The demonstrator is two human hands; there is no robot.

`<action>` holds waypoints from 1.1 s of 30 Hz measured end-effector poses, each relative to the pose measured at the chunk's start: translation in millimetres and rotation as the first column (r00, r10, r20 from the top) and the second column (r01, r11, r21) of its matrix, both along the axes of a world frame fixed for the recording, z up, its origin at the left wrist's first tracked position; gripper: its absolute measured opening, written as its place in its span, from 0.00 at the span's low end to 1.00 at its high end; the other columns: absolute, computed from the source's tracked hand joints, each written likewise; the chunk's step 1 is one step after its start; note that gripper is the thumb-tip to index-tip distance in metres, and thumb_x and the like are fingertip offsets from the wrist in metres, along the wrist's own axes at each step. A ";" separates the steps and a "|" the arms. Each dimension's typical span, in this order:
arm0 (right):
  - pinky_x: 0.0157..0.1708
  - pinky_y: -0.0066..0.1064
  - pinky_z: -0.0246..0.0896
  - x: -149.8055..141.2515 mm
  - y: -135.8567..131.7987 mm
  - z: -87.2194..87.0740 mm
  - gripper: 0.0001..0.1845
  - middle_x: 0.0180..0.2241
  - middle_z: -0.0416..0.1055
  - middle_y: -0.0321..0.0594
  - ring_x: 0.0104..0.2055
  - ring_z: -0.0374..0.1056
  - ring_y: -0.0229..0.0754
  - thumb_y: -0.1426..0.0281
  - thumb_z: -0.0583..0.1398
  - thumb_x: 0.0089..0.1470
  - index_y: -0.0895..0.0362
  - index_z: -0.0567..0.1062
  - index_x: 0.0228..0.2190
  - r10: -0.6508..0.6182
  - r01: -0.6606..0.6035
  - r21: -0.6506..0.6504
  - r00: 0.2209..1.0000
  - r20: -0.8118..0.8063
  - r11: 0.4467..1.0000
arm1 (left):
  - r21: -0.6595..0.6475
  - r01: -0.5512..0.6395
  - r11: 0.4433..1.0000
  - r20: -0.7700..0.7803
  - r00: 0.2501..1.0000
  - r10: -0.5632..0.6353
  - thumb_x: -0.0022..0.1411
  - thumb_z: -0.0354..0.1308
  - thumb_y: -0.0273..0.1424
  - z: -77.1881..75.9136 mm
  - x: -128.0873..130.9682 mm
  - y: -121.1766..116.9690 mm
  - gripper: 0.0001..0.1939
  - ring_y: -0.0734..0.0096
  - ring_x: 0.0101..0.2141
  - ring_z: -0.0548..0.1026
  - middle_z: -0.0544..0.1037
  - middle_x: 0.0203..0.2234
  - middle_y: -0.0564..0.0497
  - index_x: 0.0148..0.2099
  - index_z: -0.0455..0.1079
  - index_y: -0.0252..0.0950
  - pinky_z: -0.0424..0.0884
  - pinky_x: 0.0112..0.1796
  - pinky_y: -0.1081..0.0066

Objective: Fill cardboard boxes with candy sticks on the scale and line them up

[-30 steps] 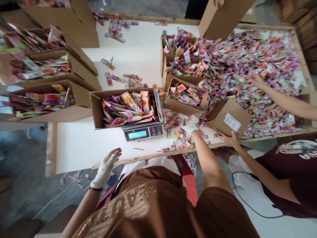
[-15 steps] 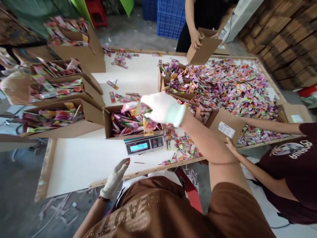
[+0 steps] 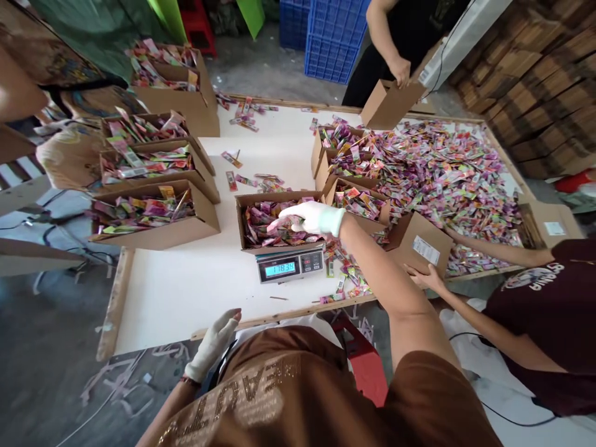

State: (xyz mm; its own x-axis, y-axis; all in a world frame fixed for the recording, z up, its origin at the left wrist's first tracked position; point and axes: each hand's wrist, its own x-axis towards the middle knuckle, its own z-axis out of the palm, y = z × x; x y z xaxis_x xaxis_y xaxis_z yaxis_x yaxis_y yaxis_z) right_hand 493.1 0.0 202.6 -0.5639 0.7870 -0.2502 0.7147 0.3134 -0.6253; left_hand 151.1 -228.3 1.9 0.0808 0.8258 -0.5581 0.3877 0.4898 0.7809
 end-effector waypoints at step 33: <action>0.55 0.42 0.69 111.6 -63.7 -46.0 0.19 0.50 0.76 0.51 0.52 0.72 0.48 0.61 0.55 0.68 0.60 0.75 0.51 -0.553 0.572 0.140 0.819 -0.151 0.808 | 0.285 -0.163 0.944 -0.084 0.977 0.194 0.64 0.57 0.51 59.6 41.4 21.4 0.25 0.55 0.49 0.79 0.83 0.47 0.43 0.49 0.76 0.36 0.73 0.53 0.61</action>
State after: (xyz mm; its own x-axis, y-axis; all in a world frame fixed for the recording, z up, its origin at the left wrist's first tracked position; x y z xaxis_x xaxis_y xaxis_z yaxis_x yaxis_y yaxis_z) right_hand 604.7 -63.7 156.6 -0.0229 0.9985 -0.0494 0.7370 -0.0165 -0.6757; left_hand 192.5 -206.9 61.5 -0.1304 0.9437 -0.3040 0.4043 0.3306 0.8528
